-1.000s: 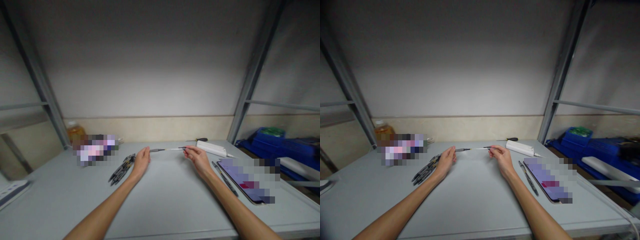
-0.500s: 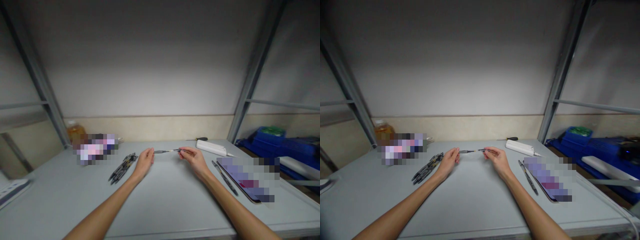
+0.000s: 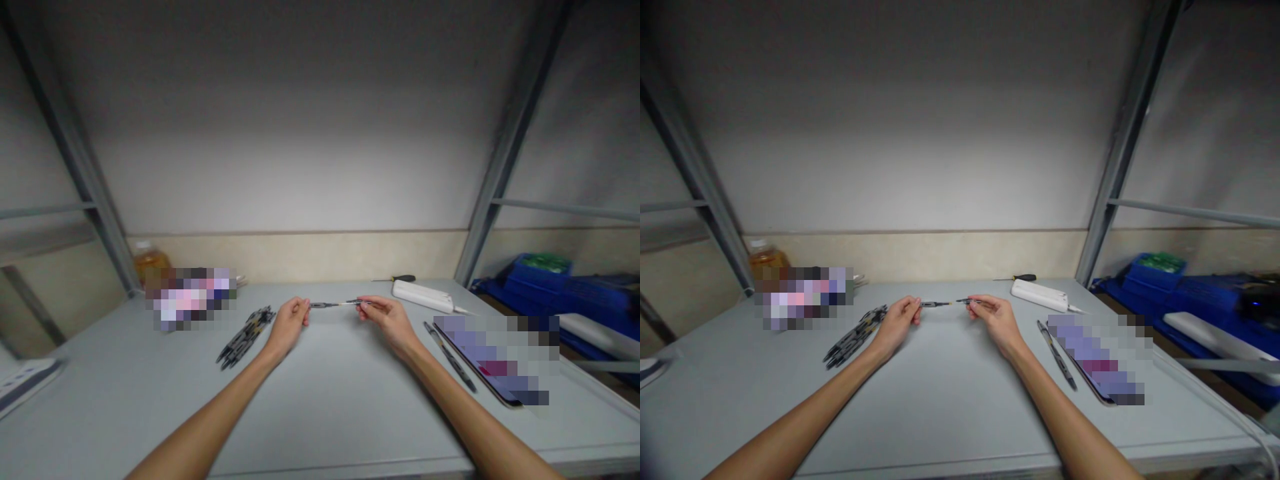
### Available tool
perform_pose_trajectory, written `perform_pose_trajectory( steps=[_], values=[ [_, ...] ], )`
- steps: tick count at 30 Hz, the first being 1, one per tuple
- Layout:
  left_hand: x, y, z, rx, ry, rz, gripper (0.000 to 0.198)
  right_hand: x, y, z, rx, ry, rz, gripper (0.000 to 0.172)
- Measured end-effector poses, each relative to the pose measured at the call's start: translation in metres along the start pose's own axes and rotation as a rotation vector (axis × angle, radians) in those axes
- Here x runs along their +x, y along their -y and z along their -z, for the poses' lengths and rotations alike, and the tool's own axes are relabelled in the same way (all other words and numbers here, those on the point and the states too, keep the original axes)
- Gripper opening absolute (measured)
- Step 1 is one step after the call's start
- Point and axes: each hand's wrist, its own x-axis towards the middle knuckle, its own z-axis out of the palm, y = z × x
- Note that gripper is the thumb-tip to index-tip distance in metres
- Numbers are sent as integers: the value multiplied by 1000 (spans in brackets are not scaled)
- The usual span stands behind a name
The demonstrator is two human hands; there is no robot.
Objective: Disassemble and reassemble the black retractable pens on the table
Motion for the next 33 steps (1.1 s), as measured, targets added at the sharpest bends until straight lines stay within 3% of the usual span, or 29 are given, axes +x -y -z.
perform_pose_trajectory(
  steps=[12, 15, 20, 27, 33],
  values=[
    [1, 3, -1, -128, 26, -1, 29, -3, 3, -3, -79, -3, 1, 37],
    [1, 3, -1, -191, 39, 16, 29, -3, 4, -3, -199, 32, 15, 34],
    [1, 1, 2, -244, 41, 51, 28, -6, 7, -5, -396, 85, -55, 45],
    [0, 0, 2, -302, 59, 82, 27, -5, 6, -2, -384, 168, -116, 52],
    [2, 4, 1, -380, 26, 163, 30, -4, 10, -2, -408, 74, 67, 40]
  ],
)
